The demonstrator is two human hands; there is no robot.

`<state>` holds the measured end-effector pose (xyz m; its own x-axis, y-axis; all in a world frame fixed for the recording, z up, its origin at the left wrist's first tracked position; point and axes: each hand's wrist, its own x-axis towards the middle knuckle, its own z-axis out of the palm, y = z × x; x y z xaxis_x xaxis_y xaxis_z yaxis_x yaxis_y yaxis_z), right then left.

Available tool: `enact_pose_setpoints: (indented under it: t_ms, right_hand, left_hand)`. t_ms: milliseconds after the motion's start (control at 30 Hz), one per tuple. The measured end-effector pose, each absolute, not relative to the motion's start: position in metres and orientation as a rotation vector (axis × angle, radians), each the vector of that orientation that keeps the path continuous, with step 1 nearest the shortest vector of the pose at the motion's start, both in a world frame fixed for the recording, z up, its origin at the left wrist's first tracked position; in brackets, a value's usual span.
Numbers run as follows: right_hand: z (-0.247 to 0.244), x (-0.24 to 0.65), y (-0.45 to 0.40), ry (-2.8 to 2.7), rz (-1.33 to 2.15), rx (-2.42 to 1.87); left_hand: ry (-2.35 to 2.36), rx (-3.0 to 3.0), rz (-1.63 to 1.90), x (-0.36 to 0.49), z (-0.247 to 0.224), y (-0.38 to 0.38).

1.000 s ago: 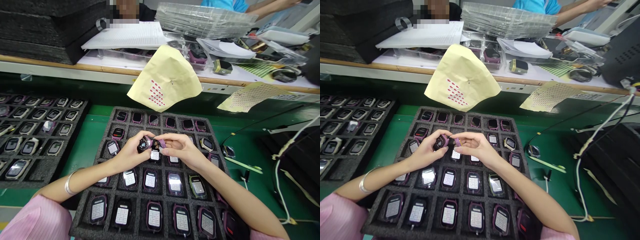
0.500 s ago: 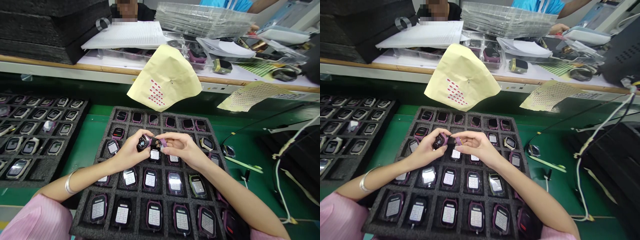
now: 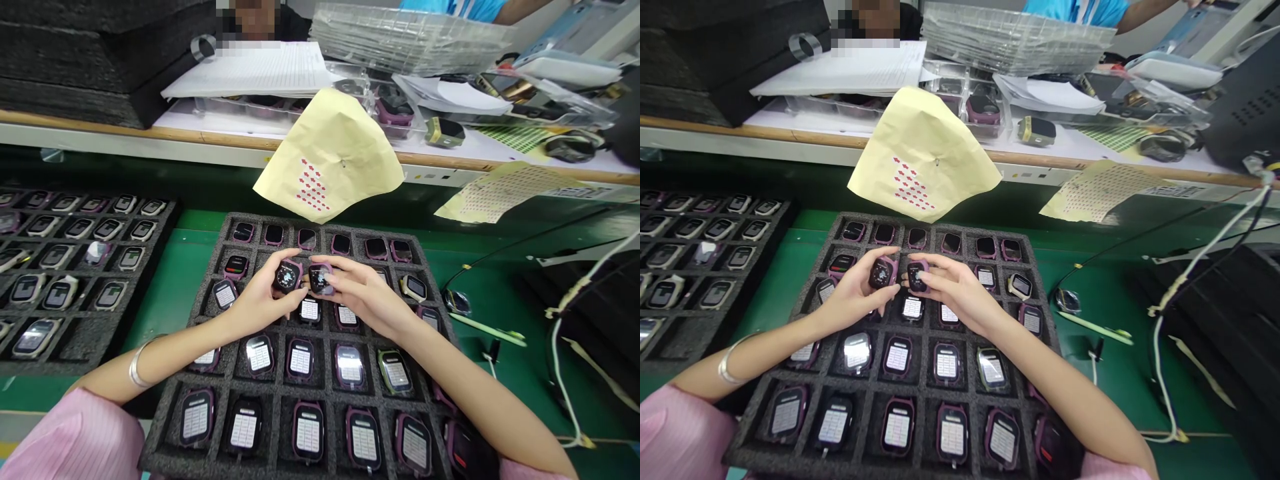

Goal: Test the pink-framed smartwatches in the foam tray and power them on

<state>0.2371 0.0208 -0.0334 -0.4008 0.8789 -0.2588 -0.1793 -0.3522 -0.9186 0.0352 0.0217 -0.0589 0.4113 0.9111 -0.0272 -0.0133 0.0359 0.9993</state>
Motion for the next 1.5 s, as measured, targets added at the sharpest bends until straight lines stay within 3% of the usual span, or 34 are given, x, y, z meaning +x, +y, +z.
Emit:
enact_pose_setpoints:
  t_ms: [367, 933, 1500]
  right_hand:
    - [-0.0370, 0.2391, 0.0210, -1.027, 1.827, -0.977]
    - [-0.0421, 0.2404, 0.0176, -1.210, 1.661, -0.982]
    - [-0.0379, 0.2437, 0.0199, -1.301, 1.767, -0.990]
  left_hand:
    - [0.810, 0.948, 0.940, 0.0348, -0.0633, 0.0267]
    - [0.759, 1.114, 0.955, 0.0348, -0.0604, 0.0213]
    - [0.990, 1.479, 0.878, 0.0301, -0.0628, 0.0209]
